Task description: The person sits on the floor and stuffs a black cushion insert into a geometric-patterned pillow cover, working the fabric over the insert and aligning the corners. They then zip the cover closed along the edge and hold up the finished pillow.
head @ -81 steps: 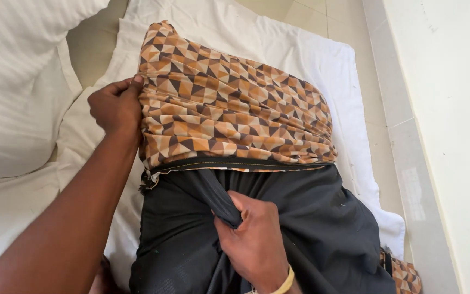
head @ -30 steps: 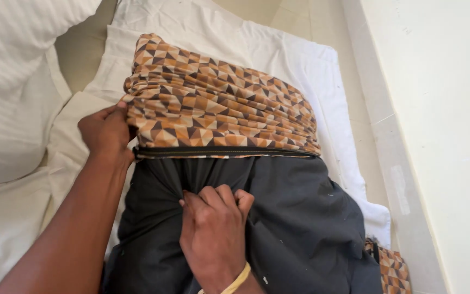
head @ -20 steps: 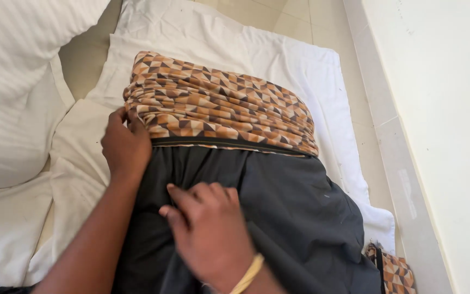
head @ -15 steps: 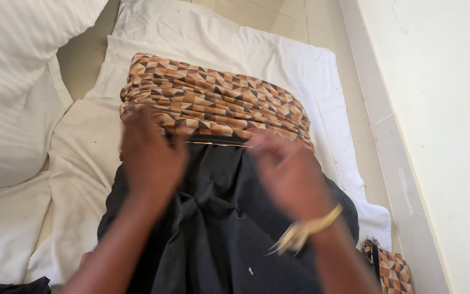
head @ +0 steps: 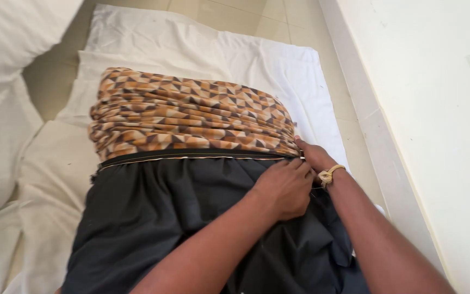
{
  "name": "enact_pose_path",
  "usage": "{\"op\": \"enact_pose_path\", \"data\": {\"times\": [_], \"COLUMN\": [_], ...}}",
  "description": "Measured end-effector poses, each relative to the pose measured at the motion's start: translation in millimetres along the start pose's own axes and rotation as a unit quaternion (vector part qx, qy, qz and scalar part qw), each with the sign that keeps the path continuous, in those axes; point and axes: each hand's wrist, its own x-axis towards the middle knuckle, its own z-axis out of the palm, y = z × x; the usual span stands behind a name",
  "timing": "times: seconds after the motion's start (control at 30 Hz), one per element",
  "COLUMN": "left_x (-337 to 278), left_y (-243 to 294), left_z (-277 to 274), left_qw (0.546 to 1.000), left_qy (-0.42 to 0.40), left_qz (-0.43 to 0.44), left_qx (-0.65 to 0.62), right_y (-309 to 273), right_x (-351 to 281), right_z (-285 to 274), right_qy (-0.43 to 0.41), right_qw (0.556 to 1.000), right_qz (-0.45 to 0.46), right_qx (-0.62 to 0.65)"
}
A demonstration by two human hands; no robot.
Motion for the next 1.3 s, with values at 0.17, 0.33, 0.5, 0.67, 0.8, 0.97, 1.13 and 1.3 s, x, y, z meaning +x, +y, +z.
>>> {"op": "enact_pose_path", "data": {"times": [0.17, 0.33, 0.5, 0.67, 0.8, 0.97, 1.13, 1.3], "left_x": [16.8, 28.4, 38.4, 23.4, 17.1, 21.5, 23.6, 28.6], "left_y": [-4.7, 9.9, 4.1, -12.4, -17.8, -12.8, -6.5, 2.8], "left_z": [11.5, -18.5, 8.6, 11.0, 0.4, -10.6, -16.7, -31.3], "left_qw": [1.0, 0.992, 0.985, 0.997, 0.993, 0.992, 0.984, 0.98], "left_qy": [0.004, -0.111, -0.157, -0.051, 0.015, 0.018, 0.074, 0.103], "left_qz": [0.008, -0.056, -0.001, 0.055, 0.099, 0.084, 0.064, 0.073], "left_qx": [-0.019, -0.021, 0.077, 0.033, -0.06, -0.096, -0.146, -0.151], "right_y": [-27.8, -54.5, -48.6, -55.1, -54.3, -52.7, -81.5, -69.1], "right_x": [-42.2, -79.0, -71.4, -75.7, -70.7, -55.3, -85.5, -57.1], "right_z": [7.9, 13.4, 24.4, 34.6, 32.6, 26.1, 38.3, 25.5], "right_qy": [0.007, -0.079, -0.072, -0.038, 0.016, 0.109, 0.122, 0.159], "right_qw": [0.999, 0.99, 0.986, 0.981, 0.986, 0.986, 0.982, 0.972], "right_qz": [0.045, 0.091, 0.104, 0.104, 0.096, 0.046, 0.062, -0.015], "right_qx": [0.02, 0.072, 0.112, 0.159, 0.139, 0.114, 0.126, 0.174]}}
